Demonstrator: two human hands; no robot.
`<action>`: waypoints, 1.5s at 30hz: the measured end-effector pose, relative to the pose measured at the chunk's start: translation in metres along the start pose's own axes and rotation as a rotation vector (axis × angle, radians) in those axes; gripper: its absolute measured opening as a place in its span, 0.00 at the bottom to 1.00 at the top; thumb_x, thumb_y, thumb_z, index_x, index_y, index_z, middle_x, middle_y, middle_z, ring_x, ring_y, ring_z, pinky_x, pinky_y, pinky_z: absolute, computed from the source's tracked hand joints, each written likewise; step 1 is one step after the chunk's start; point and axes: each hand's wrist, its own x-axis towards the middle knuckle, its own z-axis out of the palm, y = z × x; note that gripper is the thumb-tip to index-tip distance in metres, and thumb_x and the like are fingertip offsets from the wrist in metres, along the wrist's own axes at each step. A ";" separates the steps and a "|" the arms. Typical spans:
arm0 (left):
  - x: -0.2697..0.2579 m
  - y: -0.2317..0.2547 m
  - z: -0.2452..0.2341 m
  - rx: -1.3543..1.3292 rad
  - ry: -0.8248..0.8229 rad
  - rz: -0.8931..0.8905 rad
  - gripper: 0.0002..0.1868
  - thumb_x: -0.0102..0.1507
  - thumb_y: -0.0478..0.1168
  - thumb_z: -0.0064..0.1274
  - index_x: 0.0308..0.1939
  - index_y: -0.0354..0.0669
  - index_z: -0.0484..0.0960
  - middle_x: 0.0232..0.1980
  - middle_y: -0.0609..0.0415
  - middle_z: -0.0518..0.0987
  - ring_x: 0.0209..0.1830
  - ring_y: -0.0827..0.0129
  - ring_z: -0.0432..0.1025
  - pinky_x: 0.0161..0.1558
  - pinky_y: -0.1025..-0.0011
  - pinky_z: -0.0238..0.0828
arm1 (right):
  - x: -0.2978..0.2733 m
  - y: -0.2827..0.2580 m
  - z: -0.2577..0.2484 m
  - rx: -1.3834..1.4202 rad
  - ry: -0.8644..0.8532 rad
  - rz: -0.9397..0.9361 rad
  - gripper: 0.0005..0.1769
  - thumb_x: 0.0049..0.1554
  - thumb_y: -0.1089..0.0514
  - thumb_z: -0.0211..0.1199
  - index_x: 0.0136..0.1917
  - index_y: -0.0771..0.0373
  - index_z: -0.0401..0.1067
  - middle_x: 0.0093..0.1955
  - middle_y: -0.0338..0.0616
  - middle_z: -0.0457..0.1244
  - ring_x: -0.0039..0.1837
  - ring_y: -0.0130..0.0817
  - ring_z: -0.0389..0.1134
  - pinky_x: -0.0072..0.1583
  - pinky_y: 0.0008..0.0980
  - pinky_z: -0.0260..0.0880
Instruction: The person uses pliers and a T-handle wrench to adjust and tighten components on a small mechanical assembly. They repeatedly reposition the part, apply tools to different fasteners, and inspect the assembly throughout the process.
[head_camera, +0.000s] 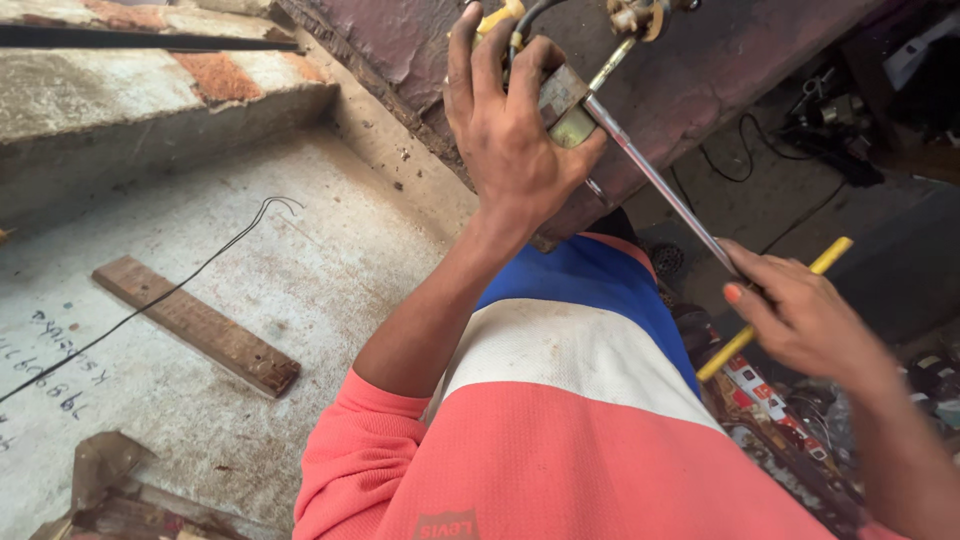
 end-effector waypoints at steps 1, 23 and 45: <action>0.000 0.000 0.000 -0.008 -0.007 -0.004 0.33 0.51 0.53 0.73 0.54 0.46 0.77 0.70 0.44 0.66 0.82 0.44 0.50 0.74 0.42 0.58 | 0.000 0.001 -0.010 0.069 -0.116 0.029 0.29 0.57 0.61 0.63 0.71 0.70 0.68 0.40 0.45 0.67 0.40 0.41 0.71 0.46 0.37 0.70; 0.002 0.008 -0.006 -0.062 0.002 -0.111 0.40 0.42 0.48 0.76 0.56 0.46 0.76 0.69 0.43 0.66 0.81 0.47 0.52 0.73 0.37 0.56 | 0.043 -0.055 -0.027 -0.454 -0.317 0.514 0.23 0.51 0.50 0.75 0.57 0.60 0.77 0.44 0.51 0.74 0.49 0.43 0.78 0.52 0.39 0.78; 0.003 0.009 -0.005 -0.067 0.009 -0.103 0.38 0.41 0.48 0.76 0.52 0.44 0.79 0.67 0.42 0.68 0.79 0.46 0.53 0.69 0.33 0.57 | 0.045 -0.046 -0.032 -0.269 -0.288 0.403 0.22 0.48 0.60 0.67 0.58 0.65 0.76 0.43 0.44 0.74 0.49 0.35 0.78 0.50 0.36 0.79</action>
